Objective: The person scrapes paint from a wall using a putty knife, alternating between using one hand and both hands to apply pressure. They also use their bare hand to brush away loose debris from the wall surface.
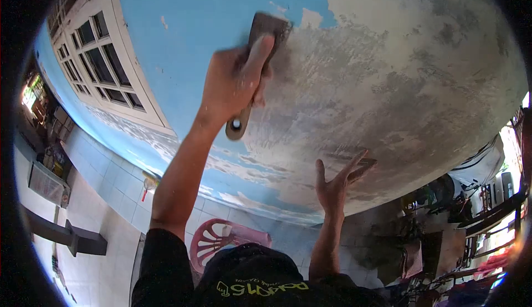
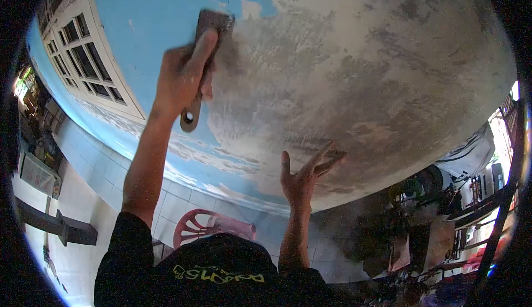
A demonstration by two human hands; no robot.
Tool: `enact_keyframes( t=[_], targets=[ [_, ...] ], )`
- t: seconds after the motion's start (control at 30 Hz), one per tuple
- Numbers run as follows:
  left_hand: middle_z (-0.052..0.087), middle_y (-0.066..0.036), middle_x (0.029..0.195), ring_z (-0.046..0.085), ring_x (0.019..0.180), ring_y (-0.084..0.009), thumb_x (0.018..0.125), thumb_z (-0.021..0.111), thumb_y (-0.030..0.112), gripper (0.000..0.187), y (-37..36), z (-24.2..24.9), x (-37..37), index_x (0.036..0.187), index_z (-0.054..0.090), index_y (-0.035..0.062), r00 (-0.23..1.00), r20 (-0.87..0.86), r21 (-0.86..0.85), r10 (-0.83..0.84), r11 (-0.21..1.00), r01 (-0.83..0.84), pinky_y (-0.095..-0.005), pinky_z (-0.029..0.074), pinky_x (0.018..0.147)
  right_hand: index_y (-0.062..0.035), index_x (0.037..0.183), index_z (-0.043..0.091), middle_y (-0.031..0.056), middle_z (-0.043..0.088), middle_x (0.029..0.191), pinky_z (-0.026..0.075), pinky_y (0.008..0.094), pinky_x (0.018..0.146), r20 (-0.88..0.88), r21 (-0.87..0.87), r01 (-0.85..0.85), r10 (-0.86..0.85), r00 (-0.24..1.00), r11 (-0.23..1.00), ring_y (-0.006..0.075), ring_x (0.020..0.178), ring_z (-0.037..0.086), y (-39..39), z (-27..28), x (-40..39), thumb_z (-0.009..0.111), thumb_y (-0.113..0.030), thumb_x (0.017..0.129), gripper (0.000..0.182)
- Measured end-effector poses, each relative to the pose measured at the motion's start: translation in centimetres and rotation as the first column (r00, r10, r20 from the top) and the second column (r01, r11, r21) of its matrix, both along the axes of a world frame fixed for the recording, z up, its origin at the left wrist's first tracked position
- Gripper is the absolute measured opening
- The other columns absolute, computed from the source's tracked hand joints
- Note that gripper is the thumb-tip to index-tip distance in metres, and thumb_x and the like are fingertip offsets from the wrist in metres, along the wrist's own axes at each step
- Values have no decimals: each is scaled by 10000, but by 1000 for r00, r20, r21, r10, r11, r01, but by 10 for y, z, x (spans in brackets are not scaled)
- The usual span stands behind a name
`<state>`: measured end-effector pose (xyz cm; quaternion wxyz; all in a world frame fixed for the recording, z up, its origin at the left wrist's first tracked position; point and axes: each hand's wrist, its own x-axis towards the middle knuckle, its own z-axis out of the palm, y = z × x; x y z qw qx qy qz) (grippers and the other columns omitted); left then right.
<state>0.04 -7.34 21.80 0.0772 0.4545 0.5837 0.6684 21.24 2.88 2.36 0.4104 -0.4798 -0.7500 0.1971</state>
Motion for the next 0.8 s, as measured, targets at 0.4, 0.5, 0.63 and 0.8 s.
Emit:
enact_keyframes(
  t=[0.4, 0.5, 0.63, 0.8],
  targets=[
    [494, -45, 420, 534, 369, -129, 945, 564, 440, 578, 2, -18, 9, 589, 593, -16, 999, 53, -31, -3, 999, 5, -276, 419, 381, -204, 1507, -142, 296, -257, 1486, 185, 699, 1063, 78, -26, 52, -50, 996, 998, 527, 1368, -200, -7, 4, 3, 676, -466, 837, 1089],
    [498, -51, 424, 544, 377, -135, 946, 559, 437, 576, 7, -15, 5, 594, 598, -17, 1000, -16, -15, 8, 1000, -8, -283, 416, 388, -196, 1507, -141, 302, -257, 1483, 182, 690, 1069, 31, 11, 25, -25, 999, 1000, 526, 1369, -198, 2, -1, 0, 672, -464, 841, 1085],
    [500, -54, 427, 544, 376, -142, 948, 548, 446, 585, 13, -2, 7, 595, 597, -17, 1000, -16, 2, 22, 1000, -22, -287, 417, 397, -183, 1508, -137, 307, -263, 1480, 178, 686, 1070, 42, 3, 5, -5, 999, 1000, 524, 1373, -193, -3, 3, 1, 678, -456, 838, 1090],
    [511, -59, 447, 546, 387, -139, 942, 553, 460, 590, 14, -15, 6, 591, 576, -13, 1000, 5, -29, 24, 999, -23, -286, 422, 407, -184, 1512, -122, 304, -255, 1483, 211, 686, 1060, 50, 51, 0, -2, 999, 999, 534, 1377, -163, -1, 3, 5, 687, -435, 842, 1080]
  ],
)
